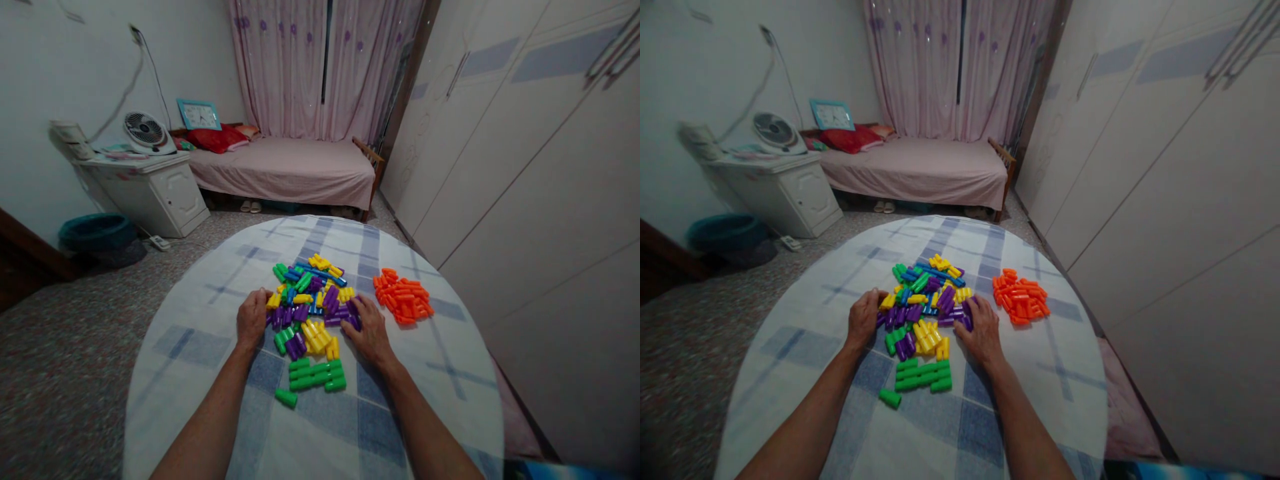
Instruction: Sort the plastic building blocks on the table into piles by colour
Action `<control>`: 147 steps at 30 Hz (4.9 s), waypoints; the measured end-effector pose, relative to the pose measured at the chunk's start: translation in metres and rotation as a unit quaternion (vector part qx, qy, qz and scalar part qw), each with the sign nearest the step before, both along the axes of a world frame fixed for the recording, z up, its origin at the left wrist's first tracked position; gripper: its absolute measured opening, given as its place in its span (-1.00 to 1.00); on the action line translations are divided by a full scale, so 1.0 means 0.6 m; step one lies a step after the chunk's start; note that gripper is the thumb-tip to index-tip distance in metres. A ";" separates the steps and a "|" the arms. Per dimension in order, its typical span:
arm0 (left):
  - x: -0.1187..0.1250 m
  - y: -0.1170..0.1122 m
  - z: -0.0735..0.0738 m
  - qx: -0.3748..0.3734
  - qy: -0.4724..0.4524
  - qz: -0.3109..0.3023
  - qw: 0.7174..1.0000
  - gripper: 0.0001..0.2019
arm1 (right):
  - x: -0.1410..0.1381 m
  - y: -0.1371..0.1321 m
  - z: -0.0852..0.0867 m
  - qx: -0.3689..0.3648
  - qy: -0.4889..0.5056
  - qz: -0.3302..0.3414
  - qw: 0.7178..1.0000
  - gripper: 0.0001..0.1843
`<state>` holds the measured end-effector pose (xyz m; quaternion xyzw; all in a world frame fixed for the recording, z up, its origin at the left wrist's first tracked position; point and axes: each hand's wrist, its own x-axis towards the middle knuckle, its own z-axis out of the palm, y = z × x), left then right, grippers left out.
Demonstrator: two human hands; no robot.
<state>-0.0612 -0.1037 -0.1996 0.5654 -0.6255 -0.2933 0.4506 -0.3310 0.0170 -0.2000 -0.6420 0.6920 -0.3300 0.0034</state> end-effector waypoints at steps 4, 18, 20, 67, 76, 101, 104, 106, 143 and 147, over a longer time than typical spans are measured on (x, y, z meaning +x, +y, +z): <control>0.000 -0.001 -0.002 0.001 0.004 0.003 1.000 -0.46 | -0.003 0.001 0.006 -0.014 -0.050 0.004 0.999 -0.49; 0.001 -0.003 -0.005 0.001 -0.004 0.007 1.000 -0.46 | -0.006 0.005 0.014 -0.023 -0.146 0.010 0.989 -0.78; 0.001 -0.002 -0.004 0.001 -0.009 0.008 1.000 -0.45 | -0.006 0.004 0.015 -0.017 -0.141 0.014 0.990 -0.77; 0.001 -0.003 -0.007 -0.001 0.007 0.002 1.000 -0.46 | 0.023 -0.045 0.105 0.095 0.053 0.107 0.988 -0.37; 0.000 -0.005 -0.007 0.011 0.014 0.005 1.000 -0.46 | 0.030 -0.063 0.099 0.112 0.094 0.126 0.981 -0.37; -0.071 0.104 0.076 -0.297 -0.029 -0.068 0.952 -0.72 | 0.022 -0.015 0.076 -0.026 -0.534 0.046 0.844 -0.63; -0.100 0.129 0.080 -0.255 -0.018 -0.122 0.959 -0.64 | 0.060 -0.008 0.088 0.025 -0.556 0.152 0.817 -0.68; -0.112 0.138 0.082 -0.184 0.016 -0.164 0.969 -0.63 | 0.081 -0.002 0.090 0.056 -0.546 0.197 0.812 -0.70; 0.079 -0.041 0.109 0.041 0.149 0.050 0.987 -0.51 | -0.003 -0.016 0.028 -0.033 -0.409 -0.129 0.903 -0.53; 0.129 -0.083 0.059 0.061 -0.072 0.080 0.992 -0.62 | -0.004 -0.018 0.024 -0.033 -0.406 -0.123 0.905 -0.53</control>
